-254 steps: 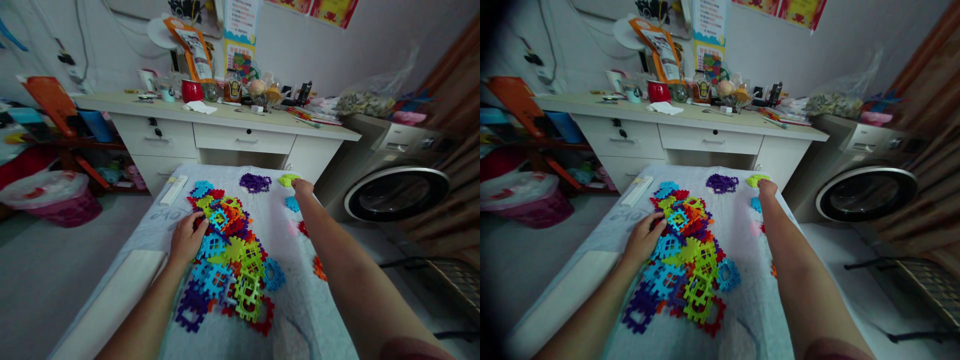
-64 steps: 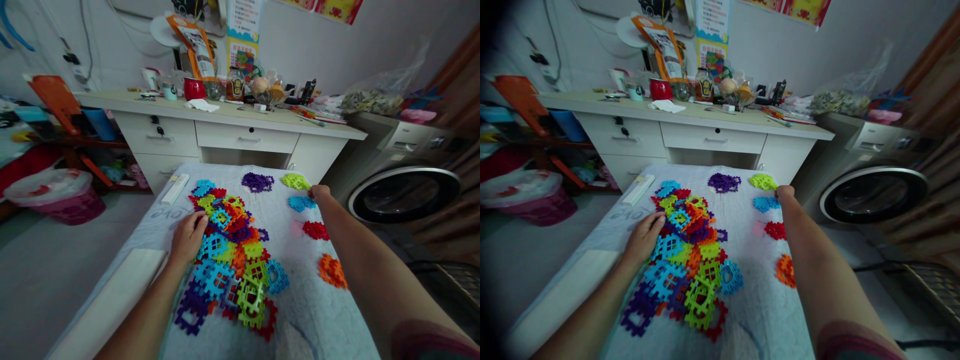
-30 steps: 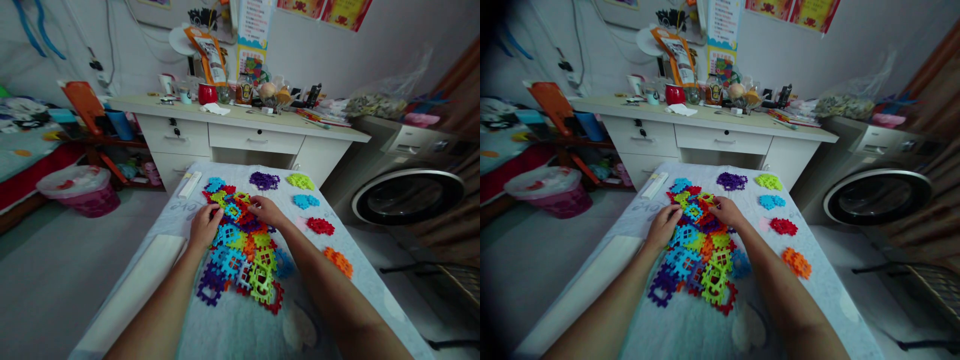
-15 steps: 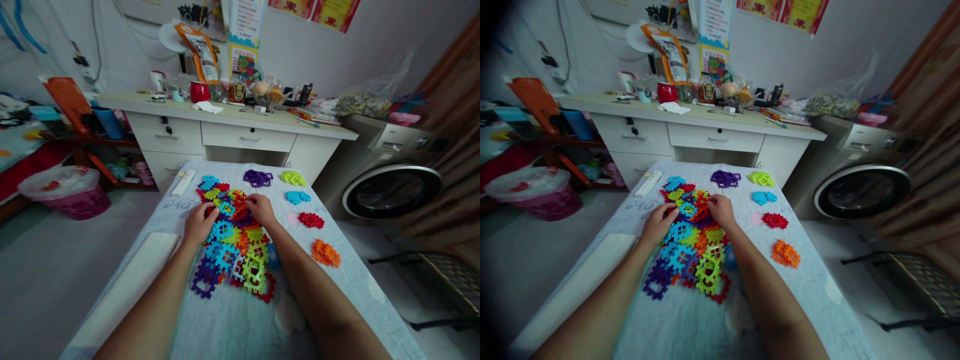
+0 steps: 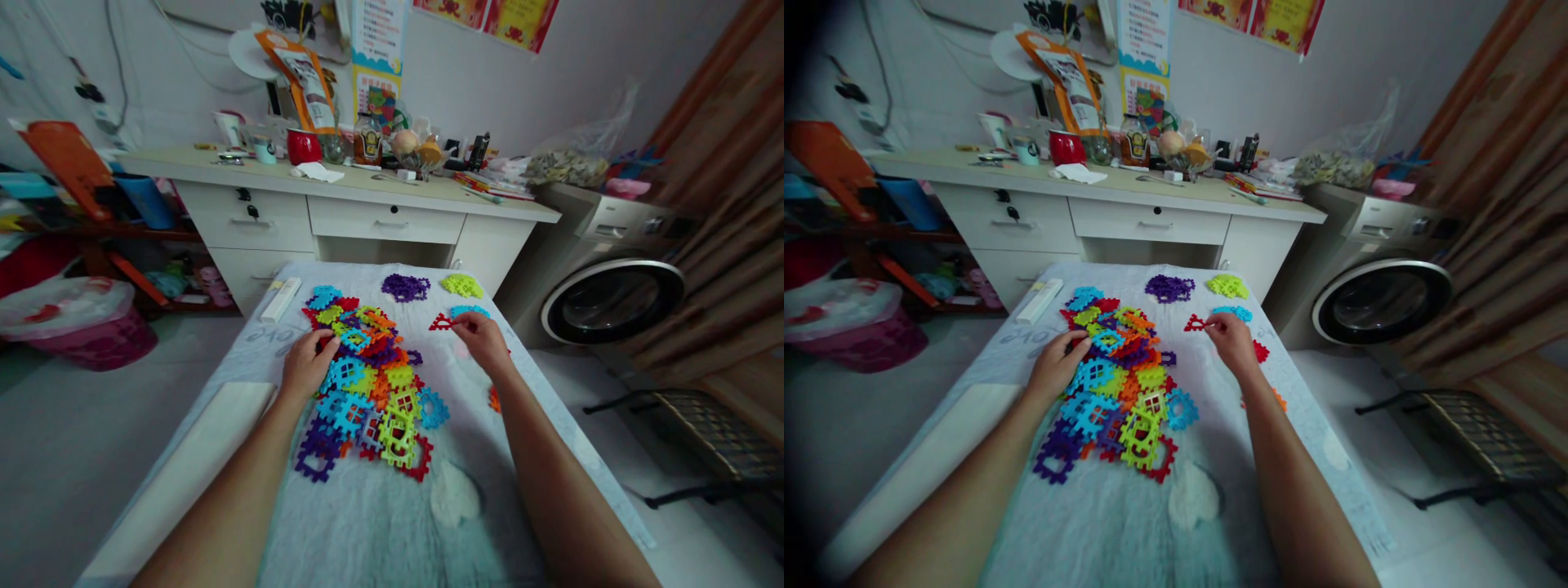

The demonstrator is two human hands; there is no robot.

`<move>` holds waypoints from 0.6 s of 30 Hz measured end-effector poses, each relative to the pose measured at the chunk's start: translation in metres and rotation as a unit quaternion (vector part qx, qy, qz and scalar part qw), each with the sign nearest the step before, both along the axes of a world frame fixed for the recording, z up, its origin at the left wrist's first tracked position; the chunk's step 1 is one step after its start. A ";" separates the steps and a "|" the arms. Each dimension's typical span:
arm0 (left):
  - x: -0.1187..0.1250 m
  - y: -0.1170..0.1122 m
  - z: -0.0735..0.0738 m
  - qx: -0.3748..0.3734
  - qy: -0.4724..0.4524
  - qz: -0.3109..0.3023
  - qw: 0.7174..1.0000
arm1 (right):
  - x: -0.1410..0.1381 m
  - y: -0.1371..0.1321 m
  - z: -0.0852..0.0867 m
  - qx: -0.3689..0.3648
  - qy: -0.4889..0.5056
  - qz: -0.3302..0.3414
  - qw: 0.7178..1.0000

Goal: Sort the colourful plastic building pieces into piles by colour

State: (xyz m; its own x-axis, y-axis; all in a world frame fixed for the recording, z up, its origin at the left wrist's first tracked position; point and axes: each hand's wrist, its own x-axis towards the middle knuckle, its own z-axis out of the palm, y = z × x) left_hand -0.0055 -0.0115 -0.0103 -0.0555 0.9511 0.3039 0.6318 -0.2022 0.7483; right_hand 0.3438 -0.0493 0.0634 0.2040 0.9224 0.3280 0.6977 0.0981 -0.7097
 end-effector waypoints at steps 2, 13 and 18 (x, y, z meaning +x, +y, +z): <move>0.000 0.001 0.000 -0.001 0.003 0.003 1.000 | 0.033 -0.011 0.000 -0.002 0.006 -0.070 0.998; -0.003 0.004 -0.005 -0.003 0.007 -0.008 1.000 | 0.114 -0.032 -0.040 -0.001 -0.090 -0.270 0.958; -0.002 0.004 -0.004 -0.007 0.008 -0.004 1.000 | 0.116 -0.031 -0.046 -0.015 -0.129 -0.277 0.952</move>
